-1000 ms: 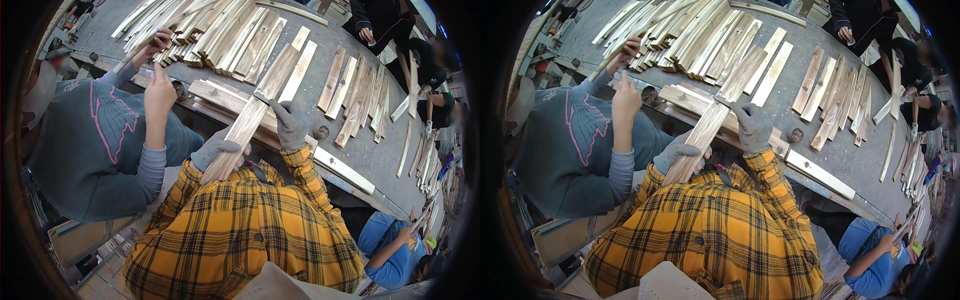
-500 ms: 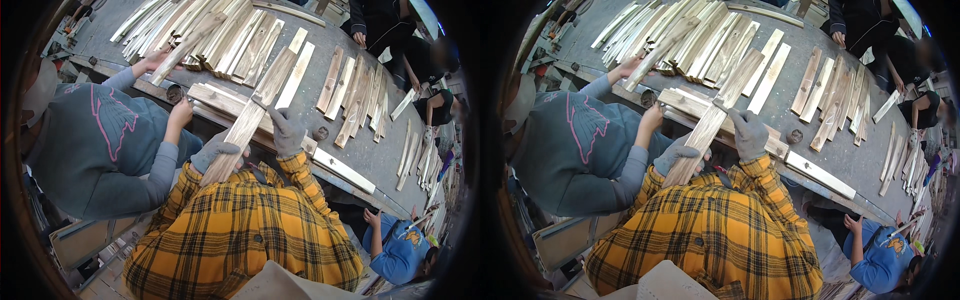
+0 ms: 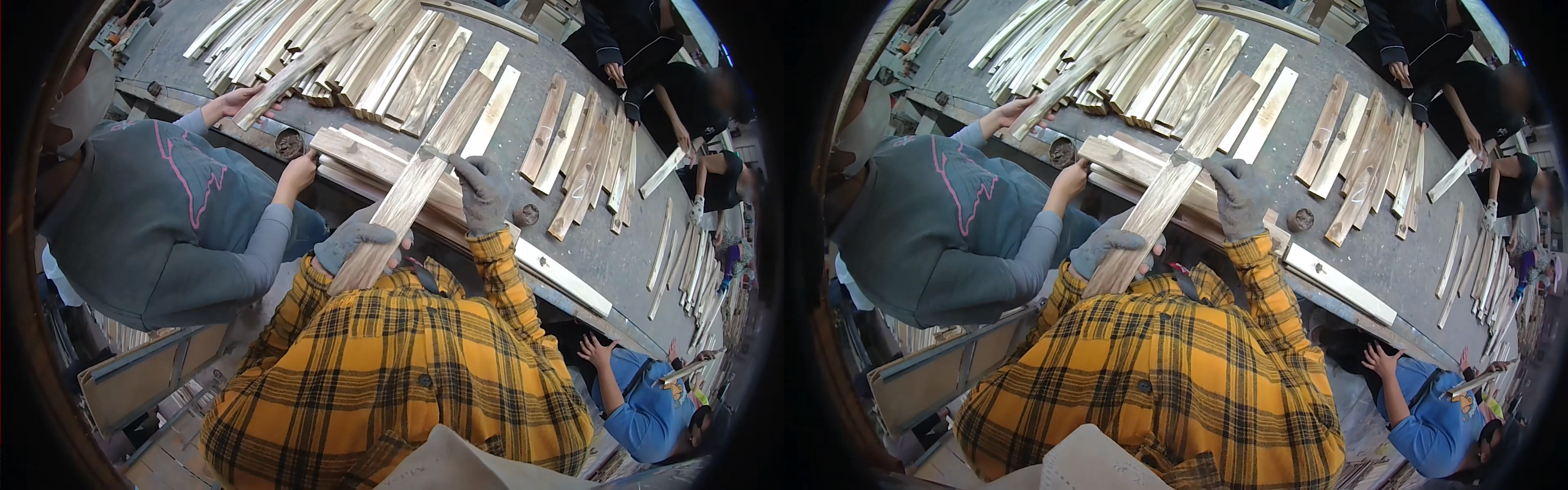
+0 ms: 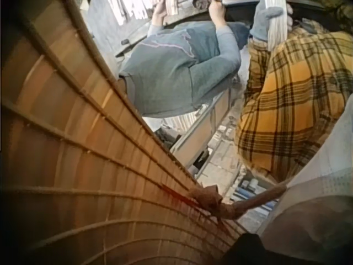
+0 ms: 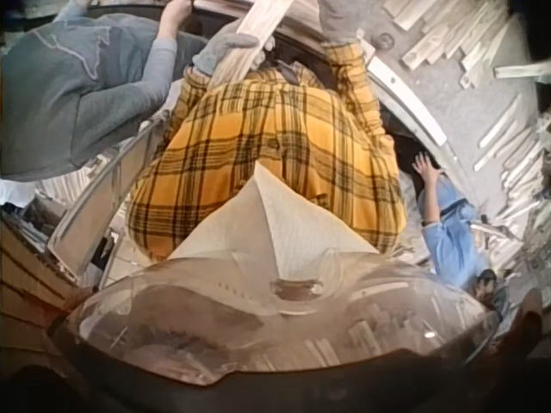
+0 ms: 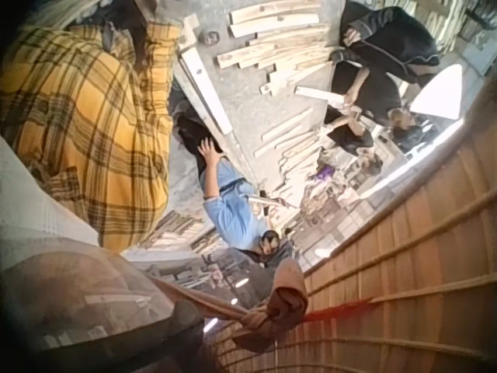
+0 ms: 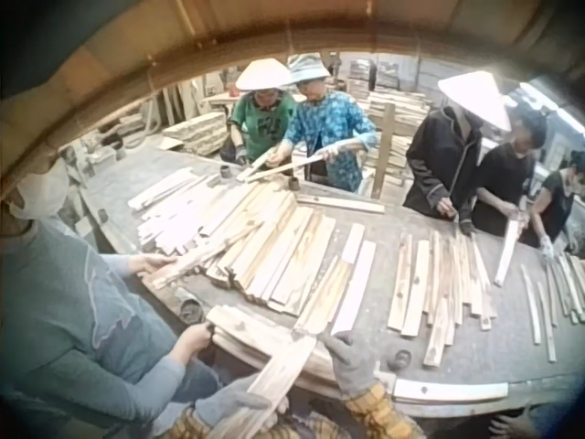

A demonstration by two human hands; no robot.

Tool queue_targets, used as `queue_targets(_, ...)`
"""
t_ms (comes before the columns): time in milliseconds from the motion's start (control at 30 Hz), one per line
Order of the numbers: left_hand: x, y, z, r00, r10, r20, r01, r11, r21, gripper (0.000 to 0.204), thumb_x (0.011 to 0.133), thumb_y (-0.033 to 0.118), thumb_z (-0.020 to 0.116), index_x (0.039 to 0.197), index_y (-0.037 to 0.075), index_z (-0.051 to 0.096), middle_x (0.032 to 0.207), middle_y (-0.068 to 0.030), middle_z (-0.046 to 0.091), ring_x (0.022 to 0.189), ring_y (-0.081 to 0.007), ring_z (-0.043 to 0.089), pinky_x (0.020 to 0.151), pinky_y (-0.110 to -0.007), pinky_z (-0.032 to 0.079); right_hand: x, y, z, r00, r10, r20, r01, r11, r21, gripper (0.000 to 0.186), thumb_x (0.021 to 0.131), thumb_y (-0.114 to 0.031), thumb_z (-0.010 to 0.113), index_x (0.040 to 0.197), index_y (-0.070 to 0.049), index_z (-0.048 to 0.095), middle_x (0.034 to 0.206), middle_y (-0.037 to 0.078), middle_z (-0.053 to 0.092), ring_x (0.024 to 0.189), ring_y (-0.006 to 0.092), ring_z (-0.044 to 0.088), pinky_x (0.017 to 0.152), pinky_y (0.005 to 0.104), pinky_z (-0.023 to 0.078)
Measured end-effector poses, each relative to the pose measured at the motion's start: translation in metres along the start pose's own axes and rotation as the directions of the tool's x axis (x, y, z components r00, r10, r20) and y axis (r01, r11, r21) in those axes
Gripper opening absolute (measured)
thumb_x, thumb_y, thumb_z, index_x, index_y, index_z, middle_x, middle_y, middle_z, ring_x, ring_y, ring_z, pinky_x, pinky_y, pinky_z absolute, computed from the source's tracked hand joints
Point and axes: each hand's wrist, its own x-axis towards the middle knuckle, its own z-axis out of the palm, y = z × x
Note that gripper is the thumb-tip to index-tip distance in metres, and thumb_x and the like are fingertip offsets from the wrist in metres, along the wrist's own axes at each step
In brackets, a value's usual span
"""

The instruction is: The person uses a chisel and a wooden mallet to shape and smooth the edges of wooden slats. They repeatedly strike the chisel against the wood to remove material and refine the profile of the pieces. The person handles the wood with gloved hands, adjusting the position of the slats on the workbench as they work.

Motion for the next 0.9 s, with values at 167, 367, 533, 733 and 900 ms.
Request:
queue_targets(167,-0.001,-0.002,0.000,1.000,-0.005,-0.017,0.006,1.000,0.002,0.057,0.083,0.008,0.064,0.134,0.000,0.038,0.095,-0.0169,0.059,0.064,-0.0206,0.066,0.051,-0.027,0.059,0.000,0.003,-0.001,0.998,0.061,-0.035,-0.061,0.998,0.006,0.026,0.077,-0.006,0.071,0.099,-0.021,0.073,0.083,0.002,0.065,0.075,0.0211,0.063,0.063,0.0313,0.051)
queue_targets(367,0.004,-0.003,0.001,1.000,0.011,0.004,-0.011,1.000,-0.024,0.056,0.084,0.006,0.063,0.133,0.000,0.039,0.094,-0.0169,0.060,0.064,-0.0211,0.066,0.051,-0.028,0.059,-0.006,0.006,-0.002,1.000,0.011,-0.010,-0.011,0.999,-0.043,0.030,0.079,-0.007,0.070,0.103,-0.023,0.072,0.083,0.002,0.065,0.074,0.0226,0.063,0.062,0.0323,0.051)
queue_targets(533,0.003,-0.002,0.005,0.999,0.035,-0.032,-0.034,0.999,0.029,0.056,0.083,0.009,0.061,0.134,-0.001,0.040,0.094,-0.0159,0.060,0.065,-0.0203,0.065,0.050,-0.027,0.055,-0.010,-0.004,-0.006,1.000,-0.012,-0.013,0.009,0.984,-0.179,0.034,0.080,-0.007,0.067,0.109,-0.024,0.070,0.082,0.002,0.063,0.072,0.0228,0.063,0.060,0.0341,0.050)
queue_targets(733,0.005,-0.001,0.005,0.999,0.028,-0.044,-0.027,0.999,0.019,0.058,0.083,0.009,0.064,0.135,0.001,0.039,0.094,-0.0163,0.060,0.063,-0.0196,0.066,0.051,-0.026,0.058,-0.010,-0.029,-0.013,0.995,-0.012,0.100,0.019,0.997,-0.069,0.032,0.081,-0.004,0.066,0.108,-0.020,0.070,0.083,0.003,0.063,0.072,0.0227,0.063,0.061,0.0342,0.051)
queue_targets(900,0.003,0.000,0.011,0.998,0.032,-0.053,-0.031,0.999,0.029,0.060,0.082,0.008,0.064,0.136,0.002,0.039,0.093,-0.0156,0.060,0.062,-0.0187,0.065,0.051,-0.027,0.058,0.005,-0.016,-0.008,0.999,0.035,-0.014,-0.035,0.999,0.023,0.027,0.081,-0.004,0.066,0.105,-0.017,0.071,0.085,0.005,0.064,0.073,0.0233,0.065,0.063,0.0328,0.051)
